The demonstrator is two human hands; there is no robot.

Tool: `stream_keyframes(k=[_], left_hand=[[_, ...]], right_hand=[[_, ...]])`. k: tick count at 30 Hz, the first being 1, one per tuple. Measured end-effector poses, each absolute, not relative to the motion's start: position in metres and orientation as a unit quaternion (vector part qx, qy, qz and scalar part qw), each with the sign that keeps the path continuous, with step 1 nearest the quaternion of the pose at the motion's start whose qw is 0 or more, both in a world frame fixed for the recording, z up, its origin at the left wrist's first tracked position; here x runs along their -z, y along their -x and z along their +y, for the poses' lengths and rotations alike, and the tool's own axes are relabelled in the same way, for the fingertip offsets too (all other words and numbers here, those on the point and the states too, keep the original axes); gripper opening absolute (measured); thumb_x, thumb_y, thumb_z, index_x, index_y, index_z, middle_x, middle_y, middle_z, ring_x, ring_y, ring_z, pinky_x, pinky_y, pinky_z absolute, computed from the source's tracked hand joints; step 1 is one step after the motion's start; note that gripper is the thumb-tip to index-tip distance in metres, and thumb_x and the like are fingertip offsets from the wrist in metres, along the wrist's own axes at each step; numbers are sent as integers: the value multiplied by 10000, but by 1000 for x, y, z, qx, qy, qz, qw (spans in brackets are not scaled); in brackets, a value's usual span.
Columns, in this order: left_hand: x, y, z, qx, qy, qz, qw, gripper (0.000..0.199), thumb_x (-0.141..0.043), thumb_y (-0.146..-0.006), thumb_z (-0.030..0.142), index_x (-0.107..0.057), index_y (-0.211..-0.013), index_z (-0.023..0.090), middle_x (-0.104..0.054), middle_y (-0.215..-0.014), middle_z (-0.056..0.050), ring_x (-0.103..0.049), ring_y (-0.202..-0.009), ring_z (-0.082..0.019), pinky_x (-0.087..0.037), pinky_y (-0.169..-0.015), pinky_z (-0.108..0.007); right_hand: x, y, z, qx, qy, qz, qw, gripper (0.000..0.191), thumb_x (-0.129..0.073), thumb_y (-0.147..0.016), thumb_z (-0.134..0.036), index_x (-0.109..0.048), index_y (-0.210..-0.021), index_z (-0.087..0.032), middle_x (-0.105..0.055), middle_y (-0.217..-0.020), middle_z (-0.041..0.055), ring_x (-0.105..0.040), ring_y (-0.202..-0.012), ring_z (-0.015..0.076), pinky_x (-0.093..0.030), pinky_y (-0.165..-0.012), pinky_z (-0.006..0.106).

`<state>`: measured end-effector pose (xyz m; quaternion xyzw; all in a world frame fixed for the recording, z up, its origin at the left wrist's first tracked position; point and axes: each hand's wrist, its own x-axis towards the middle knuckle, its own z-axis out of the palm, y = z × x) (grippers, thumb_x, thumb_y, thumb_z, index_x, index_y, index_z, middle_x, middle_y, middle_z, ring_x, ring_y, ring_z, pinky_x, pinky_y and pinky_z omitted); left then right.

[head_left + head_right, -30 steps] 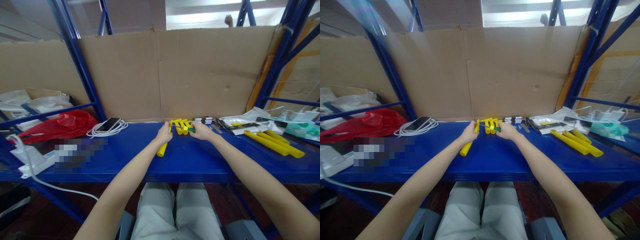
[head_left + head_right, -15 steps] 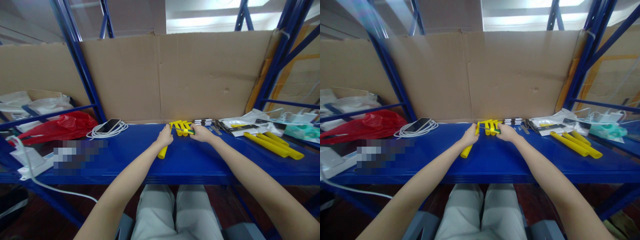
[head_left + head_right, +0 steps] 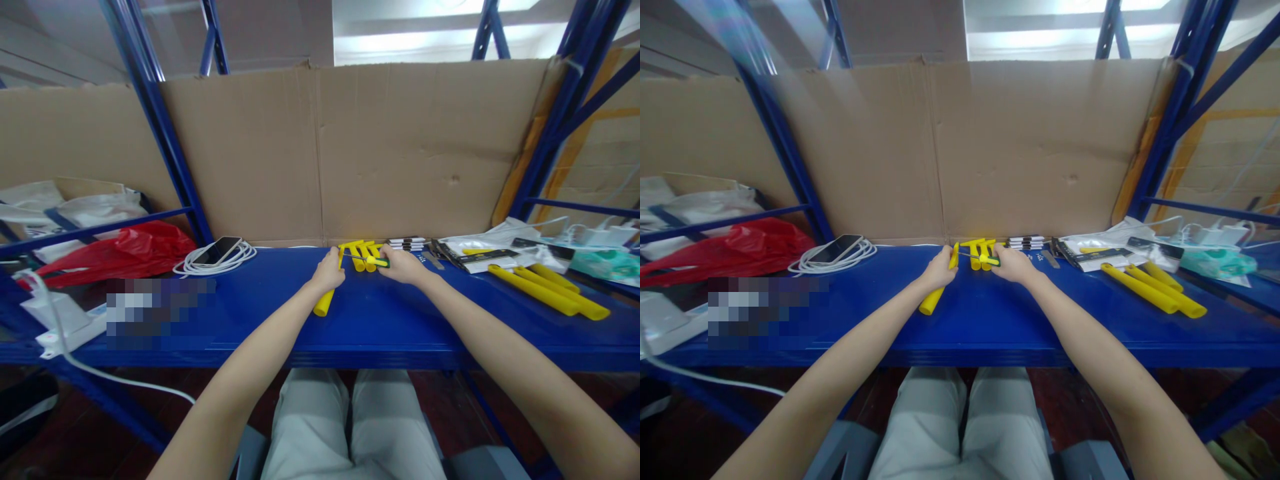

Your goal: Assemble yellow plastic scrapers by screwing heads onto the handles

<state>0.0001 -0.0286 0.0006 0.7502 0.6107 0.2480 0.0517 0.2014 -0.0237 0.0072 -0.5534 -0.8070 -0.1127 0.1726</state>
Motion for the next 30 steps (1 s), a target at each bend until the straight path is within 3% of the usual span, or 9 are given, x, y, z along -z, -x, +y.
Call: stream_keyframes(k=[6,12,17,24,30], left_hand=[[-2,0,-30,-247,-753,608,49,342,-542,-774,157,-397,-1084,171,-546,-1193,-157,-541,-1104,-262,-418,-860,-334],[-3,-1,-30,-246,-748,613,57,355,-549,-771,153,-392,-1089,185,-544,-1207,-140,-537,-1115,-246,-415,-873,-318],[-2,-1,-29,-249,-750,609,59,334,-557,-765,153,-400,-1056,199,-552,-1196,-126,-541,-1106,-249,-425,-861,-322],[-2,0,-28,-251,-749,610,59,313,-545,-768,147,-404,-1042,197,-565,-1172,-130,-552,-1089,-255,-432,-858,-335],[-2,0,-28,-255,-751,606,60,318,-555,-761,149,-410,-1043,187,-554,-1187,-140,-544,-1102,-261,-427,-866,-333]], right_hand=[[-5,-199,-25,113,561,-803,166,298,-521,-752,-310,-526,-1020,-181,-674,-893,93,-617,-765,220,-356,-582,259],[-6,-201,-24,119,545,-816,149,174,-488,-760,-295,-575,-861,-183,-671,-882,90,-617,-791,215,-365,-597,256],[-5,-200,-22,120,557,-807,157,231,-535,-737,-256,-528,-956,-183,-667,-852,78,-611,-741,200,-330,-543,242],[-7,-198,-27,121,564,-802,153,306,-518,-765,-323,-524,-1038,-185,-673,-905,91,-619,-793,224,-356,-590,260],[-8,-199,-24,113,545,-816,158,214,-527,-737,-271,-538,-930,-181,-667,-889,92,-610,-773,211,-357,-587,252]])
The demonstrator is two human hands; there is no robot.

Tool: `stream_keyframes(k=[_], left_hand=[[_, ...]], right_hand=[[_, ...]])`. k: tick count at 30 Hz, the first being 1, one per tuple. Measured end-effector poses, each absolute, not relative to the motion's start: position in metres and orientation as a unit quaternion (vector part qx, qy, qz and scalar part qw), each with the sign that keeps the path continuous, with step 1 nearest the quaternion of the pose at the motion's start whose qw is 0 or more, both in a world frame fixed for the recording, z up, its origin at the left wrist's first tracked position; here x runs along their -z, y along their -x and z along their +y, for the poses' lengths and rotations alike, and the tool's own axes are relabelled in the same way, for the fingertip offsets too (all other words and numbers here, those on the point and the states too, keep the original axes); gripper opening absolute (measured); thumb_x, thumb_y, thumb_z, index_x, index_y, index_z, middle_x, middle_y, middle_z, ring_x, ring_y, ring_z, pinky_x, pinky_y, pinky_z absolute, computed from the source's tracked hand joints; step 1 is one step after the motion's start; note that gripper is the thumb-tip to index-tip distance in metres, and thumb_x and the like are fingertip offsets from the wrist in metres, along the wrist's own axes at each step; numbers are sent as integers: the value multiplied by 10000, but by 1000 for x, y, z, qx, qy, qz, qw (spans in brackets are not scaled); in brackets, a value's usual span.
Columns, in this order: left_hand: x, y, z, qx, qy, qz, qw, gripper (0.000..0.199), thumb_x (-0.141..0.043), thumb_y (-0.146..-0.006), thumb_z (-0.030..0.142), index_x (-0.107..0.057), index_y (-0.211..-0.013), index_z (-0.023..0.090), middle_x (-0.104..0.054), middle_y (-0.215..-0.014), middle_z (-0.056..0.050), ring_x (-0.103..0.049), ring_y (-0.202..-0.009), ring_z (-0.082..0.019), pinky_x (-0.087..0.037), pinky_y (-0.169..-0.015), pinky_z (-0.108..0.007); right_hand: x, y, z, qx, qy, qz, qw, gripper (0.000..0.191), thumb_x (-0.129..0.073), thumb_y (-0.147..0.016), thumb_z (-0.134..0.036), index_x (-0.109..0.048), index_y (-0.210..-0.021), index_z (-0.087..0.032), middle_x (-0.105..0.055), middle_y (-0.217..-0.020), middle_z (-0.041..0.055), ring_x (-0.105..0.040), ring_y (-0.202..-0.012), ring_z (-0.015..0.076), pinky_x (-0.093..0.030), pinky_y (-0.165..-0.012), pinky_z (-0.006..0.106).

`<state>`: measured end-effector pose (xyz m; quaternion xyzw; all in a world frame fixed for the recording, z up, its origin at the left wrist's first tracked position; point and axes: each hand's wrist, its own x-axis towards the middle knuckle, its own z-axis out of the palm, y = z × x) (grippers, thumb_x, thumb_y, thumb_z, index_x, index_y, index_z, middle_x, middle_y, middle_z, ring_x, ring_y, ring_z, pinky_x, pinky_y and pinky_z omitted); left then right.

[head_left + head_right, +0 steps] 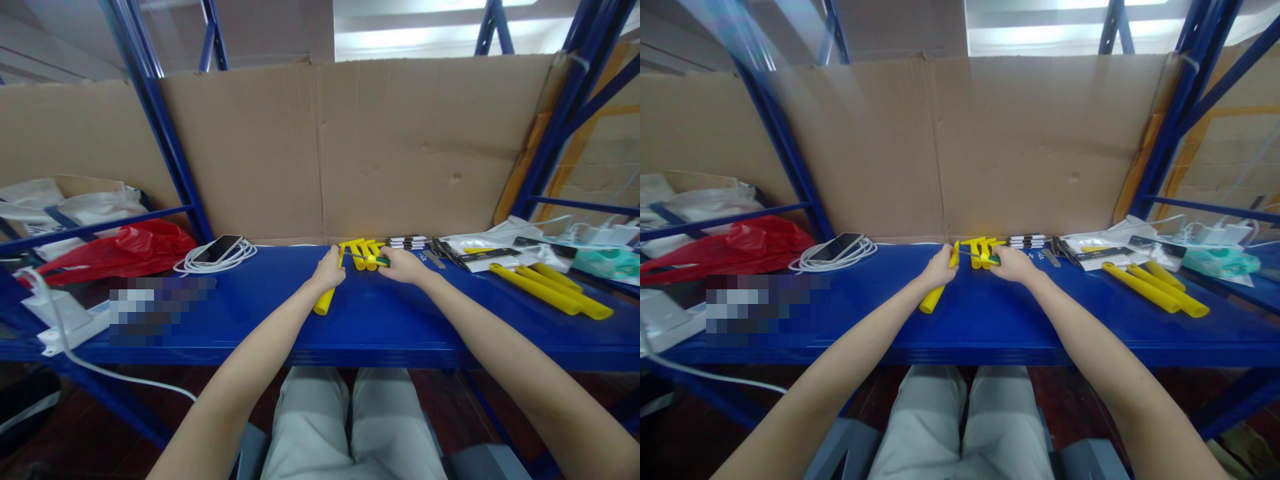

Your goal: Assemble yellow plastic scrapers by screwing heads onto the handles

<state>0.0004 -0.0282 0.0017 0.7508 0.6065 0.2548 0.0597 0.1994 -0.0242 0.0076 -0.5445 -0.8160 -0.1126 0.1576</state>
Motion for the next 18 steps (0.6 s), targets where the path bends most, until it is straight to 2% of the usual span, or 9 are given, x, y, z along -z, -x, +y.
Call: stream_keyframes(k=[6,9,13,18], left_hand=[[-1,0,-28,-257,-754,600,66,329,-562,-768,158,-408,-1057,188,-549,-1197,-144,-537,-1115,-260,-419,-879,-338],[-1,0,-27,-255,-754,603,62,319,-555,-772,160,-409,-1055,185,-560,-1180,-139,-545,-1102,-255,-425,-870,-330],[-1,0,-26,-249,-752,608,56,320,-551,-775,162,-407,-1060,184,-567,-1176,-127,-548,-1097,-249,-430,-862,-317],[0,0,-26,-254,-755,601,62,337,-557,-777,165,-403,-1076,186,-564,-1196,-122,-540,-1114,-243,-428,-872,-308]], right_hand=[[-3,-201,-21,106,551,-810,169,262,-536,-723,-236,-496,-976,-186,-661,-852,72,-598,-714,192,-323,-536,237],[-4,-201,-21,111,546,-813,168,275,-519,-739,-263,-509,-1000,-175,-666,-883,83,-608,-745,205,-345,-573,248],[-6,-200,-22,122,525,-826,164,206,-488,-754,-265,-553,-924,-169,-665,-938,101,-612,-803,216,-370,-640,260],[-6,-199,-22,106,552,-810,166,238,-532,-715,-244,-525,-939,-164,-663,-847,90,-600,-725,200,-347,-563,243]])
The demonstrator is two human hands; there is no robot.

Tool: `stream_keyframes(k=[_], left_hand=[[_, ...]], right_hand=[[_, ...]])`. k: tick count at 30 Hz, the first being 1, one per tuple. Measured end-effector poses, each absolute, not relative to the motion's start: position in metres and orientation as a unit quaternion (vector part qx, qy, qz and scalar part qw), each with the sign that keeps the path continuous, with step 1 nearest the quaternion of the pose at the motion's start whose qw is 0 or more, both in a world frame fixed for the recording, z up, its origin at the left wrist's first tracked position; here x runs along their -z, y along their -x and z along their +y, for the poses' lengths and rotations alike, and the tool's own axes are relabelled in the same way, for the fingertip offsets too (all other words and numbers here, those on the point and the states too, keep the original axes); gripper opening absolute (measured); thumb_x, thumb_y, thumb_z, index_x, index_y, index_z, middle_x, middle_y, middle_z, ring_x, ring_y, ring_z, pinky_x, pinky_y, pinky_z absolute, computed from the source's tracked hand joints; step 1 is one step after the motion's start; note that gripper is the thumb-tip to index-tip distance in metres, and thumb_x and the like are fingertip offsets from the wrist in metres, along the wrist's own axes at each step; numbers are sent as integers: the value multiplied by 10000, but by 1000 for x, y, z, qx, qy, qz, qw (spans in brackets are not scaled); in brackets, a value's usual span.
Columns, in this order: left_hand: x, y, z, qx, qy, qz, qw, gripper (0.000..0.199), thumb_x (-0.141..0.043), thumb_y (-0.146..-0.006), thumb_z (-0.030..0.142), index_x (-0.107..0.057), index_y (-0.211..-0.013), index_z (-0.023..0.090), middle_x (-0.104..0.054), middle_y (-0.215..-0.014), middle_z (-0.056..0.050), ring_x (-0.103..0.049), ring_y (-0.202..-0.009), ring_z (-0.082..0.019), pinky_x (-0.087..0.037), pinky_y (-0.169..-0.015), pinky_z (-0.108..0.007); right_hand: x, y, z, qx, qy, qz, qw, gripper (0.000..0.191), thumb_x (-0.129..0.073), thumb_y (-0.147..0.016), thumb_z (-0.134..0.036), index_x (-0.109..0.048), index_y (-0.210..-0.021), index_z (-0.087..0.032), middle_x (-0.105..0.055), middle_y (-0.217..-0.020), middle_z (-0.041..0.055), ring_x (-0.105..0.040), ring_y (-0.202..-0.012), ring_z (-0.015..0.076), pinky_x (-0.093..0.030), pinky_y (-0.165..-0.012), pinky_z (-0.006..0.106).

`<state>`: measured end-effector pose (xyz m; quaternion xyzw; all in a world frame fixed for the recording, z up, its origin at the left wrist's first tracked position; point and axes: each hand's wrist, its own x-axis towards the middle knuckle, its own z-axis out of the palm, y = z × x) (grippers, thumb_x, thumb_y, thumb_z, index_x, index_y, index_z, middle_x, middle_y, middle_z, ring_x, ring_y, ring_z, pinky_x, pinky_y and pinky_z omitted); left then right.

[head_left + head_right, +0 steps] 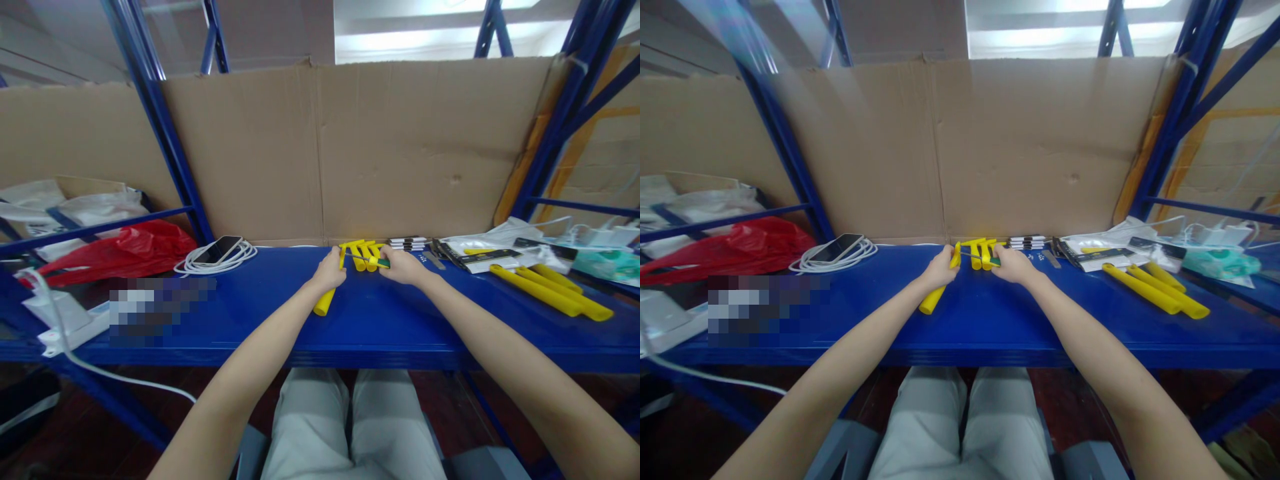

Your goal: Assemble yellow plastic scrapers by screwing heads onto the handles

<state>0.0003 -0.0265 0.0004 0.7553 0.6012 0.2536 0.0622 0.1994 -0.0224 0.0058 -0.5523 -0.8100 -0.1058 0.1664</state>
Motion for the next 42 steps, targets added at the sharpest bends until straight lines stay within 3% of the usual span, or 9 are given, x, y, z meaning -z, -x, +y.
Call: stream_keyframes(k=[8,17,26,30,35,42], left_hand=[[-5,-1,-30,-250,-747,612,64,348,-546,-784,166,-394,-1097,164,-578,-1167,-145,-567,-1075,-259,-439,-854,-330],[-4,1,-30,-283,-752,595,37,341,-551,-764,136,-404,-1070,168,-576,-1157,-144,-571,-1068,-257,-440,-842,-327],[-4,-1,-33,-312,-781,539,41,355,-550,-756,108,-414,-1077,176,-576,-1156,-133,-560,-1086,-241,-433,-881,-346],[-3,-3,-35,-312,-808,497,43,343,-544,-757,97,-422,-1067,176,-576,-1156,-123,-554,-1097,-229,-434,-894,-336],[-3,-5,-38,-286,-841,459,11,351,-513,-773,91,-411,-1094,191,-549,-1202,-110,-525,-1135,-221,-429,-910,-343],[-9,-10,-50,-211,-860,464,-36,367,-418,-820,106,-384,-1176,187,-476,-1271,-129,-530,-1123,-253,-446,-881,-363]], right_hand=[[-5,-206,-18,76,545,-814,189,260,-558,-683,-218,-504,-933,-172,-649,-844,83,-587,-710,192,-347,-566,239],[1,-199,-20,-69,457,-872,163,187,-591,-623,-174,-529,-799,-180,-600,-745,20,-540,-652,142,-386,-590,233],[2,-189,-25,-105,424,-884,165,162,-587,-668,-168,-551,-826,-176,-616,-768,19,-555,-691,151,-413,-634,258],[5,-187,-22,-104,410,-882,206,171,-614,-719,-273,-572,-852,-174,-636,-831,49,-581,-740,167,-435,-664,281],[7,-183,-16,-66,407,-856,310,123,-518,-799,-259,-547,-884,-176,-632,-809,51,-579,-693,152,-435,-653,276],[4,-180,-19,-41,408,-828,382,154,-415,-837,-262,-497,-724,-198,-595,-682,20,-541,-617,139,-406,-587,248]])
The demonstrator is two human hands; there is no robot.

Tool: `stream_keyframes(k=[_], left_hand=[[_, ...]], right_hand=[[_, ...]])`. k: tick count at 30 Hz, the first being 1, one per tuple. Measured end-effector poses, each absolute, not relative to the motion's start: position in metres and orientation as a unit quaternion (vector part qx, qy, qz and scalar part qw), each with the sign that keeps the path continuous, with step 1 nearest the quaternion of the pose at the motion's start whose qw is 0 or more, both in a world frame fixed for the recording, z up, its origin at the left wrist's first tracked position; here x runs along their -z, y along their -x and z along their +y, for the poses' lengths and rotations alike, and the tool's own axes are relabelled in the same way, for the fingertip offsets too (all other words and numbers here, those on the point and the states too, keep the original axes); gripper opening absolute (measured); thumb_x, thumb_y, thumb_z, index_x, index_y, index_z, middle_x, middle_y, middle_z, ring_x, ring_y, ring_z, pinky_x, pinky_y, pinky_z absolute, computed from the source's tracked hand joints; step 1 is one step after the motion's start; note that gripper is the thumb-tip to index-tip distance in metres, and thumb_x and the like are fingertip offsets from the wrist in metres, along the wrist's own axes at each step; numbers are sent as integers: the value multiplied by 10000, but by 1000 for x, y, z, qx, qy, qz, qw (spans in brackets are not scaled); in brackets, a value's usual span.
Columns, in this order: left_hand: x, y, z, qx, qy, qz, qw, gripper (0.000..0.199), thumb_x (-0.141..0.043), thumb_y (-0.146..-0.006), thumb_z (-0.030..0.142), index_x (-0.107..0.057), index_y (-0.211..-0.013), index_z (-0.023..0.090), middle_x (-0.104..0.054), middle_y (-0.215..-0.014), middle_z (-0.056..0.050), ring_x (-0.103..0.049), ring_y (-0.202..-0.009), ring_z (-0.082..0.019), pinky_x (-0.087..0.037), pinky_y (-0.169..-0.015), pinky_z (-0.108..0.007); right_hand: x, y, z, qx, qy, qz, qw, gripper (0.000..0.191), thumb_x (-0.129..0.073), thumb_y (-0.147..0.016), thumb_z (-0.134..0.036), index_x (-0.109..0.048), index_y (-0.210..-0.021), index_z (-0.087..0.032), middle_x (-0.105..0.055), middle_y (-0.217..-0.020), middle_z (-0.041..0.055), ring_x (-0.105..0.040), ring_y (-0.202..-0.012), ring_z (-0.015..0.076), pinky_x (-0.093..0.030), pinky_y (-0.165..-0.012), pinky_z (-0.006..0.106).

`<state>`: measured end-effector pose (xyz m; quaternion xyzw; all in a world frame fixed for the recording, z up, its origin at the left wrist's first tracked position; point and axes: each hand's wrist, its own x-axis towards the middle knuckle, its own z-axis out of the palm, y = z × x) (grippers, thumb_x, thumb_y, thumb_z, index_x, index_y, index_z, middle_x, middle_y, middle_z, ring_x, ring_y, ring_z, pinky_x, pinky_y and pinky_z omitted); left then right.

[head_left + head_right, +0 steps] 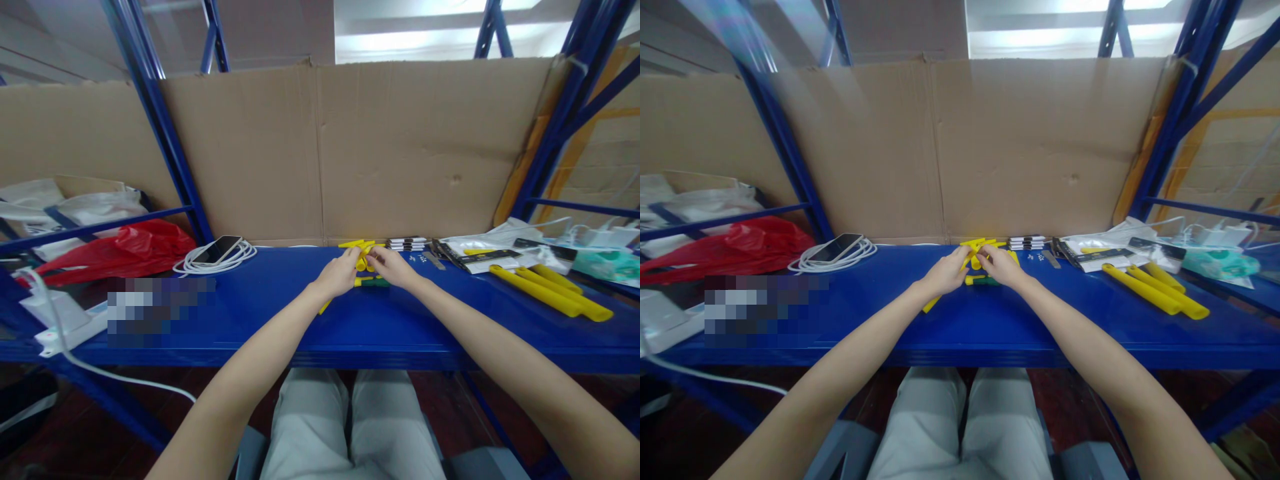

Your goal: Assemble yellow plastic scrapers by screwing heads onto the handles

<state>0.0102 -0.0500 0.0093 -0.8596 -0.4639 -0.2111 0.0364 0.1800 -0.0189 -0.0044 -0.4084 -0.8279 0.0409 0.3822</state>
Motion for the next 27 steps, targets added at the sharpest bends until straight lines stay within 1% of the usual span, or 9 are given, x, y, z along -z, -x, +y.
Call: stream_keyframes(k=[4,10,15,20,27], left_hand=[[-12,-12,-55,198,857,-474,36,377,-400,-830,106,-375,-1194,201,-470,-1267,-123,-565,-1069,-255,-453,-859,-362],[-13,-13,-58,185,858,-476,63,349,-387,-834,112,-383,-1174,185,-485,-1229,-129,-582,-1029,-270,-459,-826,-365],[-13,-14,-59,183,859,-472,75,365,-379,-830,97,-376,-1187,173,-488,-1214,-126,-594,-1001,-265,-464,-803,-357],[-13,-14,-61,188,860,-472,59,372,-381,-835,93,-373,-1198,174,-470,-1232,-141,-591,-1004,-262,-461,-812,-364],[-13,-16,-61,202,854,-476,49,379,-383,-840,101,-375,-1208,188,-464,-1255,-133,-580,-1030,-265,-459,-830,-368]], right_hand=[[6,-179,-18,-84,416,-814,397,195,-397,-840,-281,-466,-675,-204,-557,-599,-3,-530,-555,124,-408,-552,230],[9,-178,-15,-153,401,-799,422,193,-419,-823,-320,-447,-672,-205,-558,-601,-11,-522,-477,104,-414,-503,224],[8,-178,-17,-175,392,-792,434,222,-439,-812,-377,-449,-672,-205,-574,-608,-4,-519,-456,107,-417,-490,237],[7,-178,-18,-187,398,-785,437,257,-469,-790,-429,-451,-664,-206,-577,-602,1,-526,-454,120,-422,-484,254],[5,-179,-19,-196,394,-779,447,254,-486,-777,-437,-439,-671,-211,-580,-600,-1,-518,-432,114,-415,-439,244]])
